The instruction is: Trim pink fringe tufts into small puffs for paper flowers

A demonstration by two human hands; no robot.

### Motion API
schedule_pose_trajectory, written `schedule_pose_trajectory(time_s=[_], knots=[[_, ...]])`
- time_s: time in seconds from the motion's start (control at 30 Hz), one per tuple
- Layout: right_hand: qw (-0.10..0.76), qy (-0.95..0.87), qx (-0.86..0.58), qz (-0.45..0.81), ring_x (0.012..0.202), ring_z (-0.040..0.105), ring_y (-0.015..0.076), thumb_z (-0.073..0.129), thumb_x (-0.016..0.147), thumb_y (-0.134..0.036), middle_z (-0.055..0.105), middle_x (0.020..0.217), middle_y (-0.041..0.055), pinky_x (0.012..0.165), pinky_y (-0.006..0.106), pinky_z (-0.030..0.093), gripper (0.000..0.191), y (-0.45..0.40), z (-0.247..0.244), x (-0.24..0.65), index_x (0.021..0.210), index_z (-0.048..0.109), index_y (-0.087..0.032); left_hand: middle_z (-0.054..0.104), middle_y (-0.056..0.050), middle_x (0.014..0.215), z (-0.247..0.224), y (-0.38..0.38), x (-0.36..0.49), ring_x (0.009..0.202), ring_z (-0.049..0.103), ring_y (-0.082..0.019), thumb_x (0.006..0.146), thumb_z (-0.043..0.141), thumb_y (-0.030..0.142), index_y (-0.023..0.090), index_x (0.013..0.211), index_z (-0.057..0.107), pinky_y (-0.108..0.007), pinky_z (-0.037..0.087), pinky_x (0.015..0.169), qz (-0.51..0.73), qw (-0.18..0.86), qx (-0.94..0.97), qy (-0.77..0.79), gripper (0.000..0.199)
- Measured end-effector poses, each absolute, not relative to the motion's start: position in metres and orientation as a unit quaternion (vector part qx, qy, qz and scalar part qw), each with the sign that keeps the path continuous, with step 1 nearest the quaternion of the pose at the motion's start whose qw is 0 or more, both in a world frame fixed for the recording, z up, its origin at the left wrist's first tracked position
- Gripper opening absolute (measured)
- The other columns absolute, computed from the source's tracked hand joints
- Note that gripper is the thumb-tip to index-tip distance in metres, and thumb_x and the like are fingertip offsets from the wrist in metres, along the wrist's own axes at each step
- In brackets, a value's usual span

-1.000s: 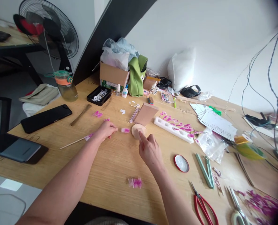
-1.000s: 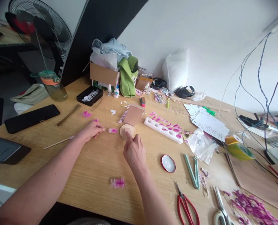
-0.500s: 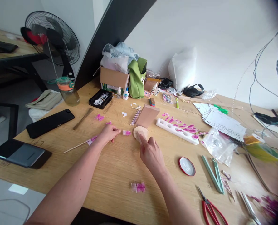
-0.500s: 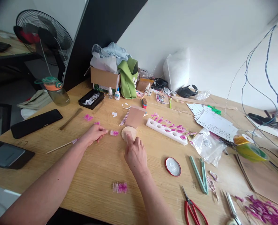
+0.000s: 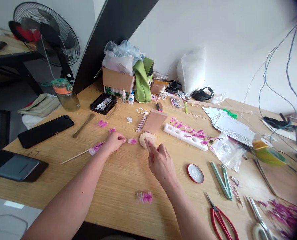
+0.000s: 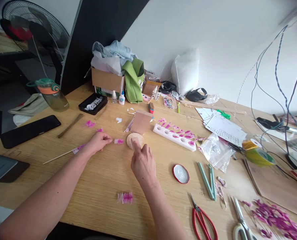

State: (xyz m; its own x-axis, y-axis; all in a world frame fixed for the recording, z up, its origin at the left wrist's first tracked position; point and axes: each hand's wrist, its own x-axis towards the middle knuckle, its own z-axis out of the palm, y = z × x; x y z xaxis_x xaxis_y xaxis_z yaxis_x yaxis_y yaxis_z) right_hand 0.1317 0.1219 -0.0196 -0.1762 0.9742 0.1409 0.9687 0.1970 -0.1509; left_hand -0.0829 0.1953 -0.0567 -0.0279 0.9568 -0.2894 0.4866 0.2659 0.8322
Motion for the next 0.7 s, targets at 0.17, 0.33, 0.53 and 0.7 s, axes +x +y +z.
schedule_pose_trajectory(time_s=[0.17, 0.33, 0.53, 0.7], knots=[[0.067, -0.778, -0.624, 0.011, 0.086, 0.053, 0.022, 0.043, 0.087, -0.014, 0.05, 0.093, 0.0089, 0.073, 0.029, 0.041, 0.053, 0.123, -0.023, 0.13, 0.139, 0.045, -0.022, 0.048, 0.006, 0.047, -0.059, 0.195, -0.082, 0.037, 0.039, -0.007, 0.08, 0.064, 0.021, 0.014, 0.071, 0.066, -0.02, 0.03, 0.037, 0.261, 0.426, 0.552, 0.668, 0.012], [0.008, -0.782, -0.623, 0.003, 0.086, 0.055, 0.0241, 0.044, 0.086, -0.012, 0.052, 0.097, 0.0118, 0.074, 0.031, 0.041, 0.056, 0.138, -0.022, 0.123, 0.141, 0.042, -0.022, 0.057, 0.002, 0.054, -0.062, 0.197, -0.081, 0.041, 0.045, -0.009, 0.08, 0.064, 0.023, 0.014, 0.075, 0.069, -0.021, 0.034, 0.043, 0.255, 0.41, 0.55, 0.682, 0.012], [0.003, -0.768, -0.64, 0.001, 0.088, 0.057, 0.0259, 0.044, 0.086, -0.014, 0.052, 0.099, 0.0126, 0.074, 0.032, 0.041, 0.055, 0.151, -0.021, 0.113, 0.14, 0.042, -0.022, 0.067, -0.004, 0.065, -0.06, 0.2, -0.079, 0.054, 0.056, -0.014, 0.079, 0.064, 0.021, 0.014, 0.079, 0.073, -0.025, 0.042, 0.057, 0.256, 0.38, 0.546, 0.701, 0.011], [0.033, -0.762, -0.646, 0.023, 0.085, 0.057, 0.023, 0.043, 0.087, -0.014, 0.051, 0.095, 0.0098, 0.071, 0.029, 0.04, 0.056, 0.143, -0.016, 0.121, 0.142, 0.041, -0.025, 0.065, -0.003, 0.061, -0.058, 0.198, -0.079, 0.049, 0.052, -0.012, 0.078, 0.066, 0.02, 0.013, 0.075, 0.072, -0.023, 0.04, 0.052, 0.268, 0.387, 0.544, 0.694, 0.009]])
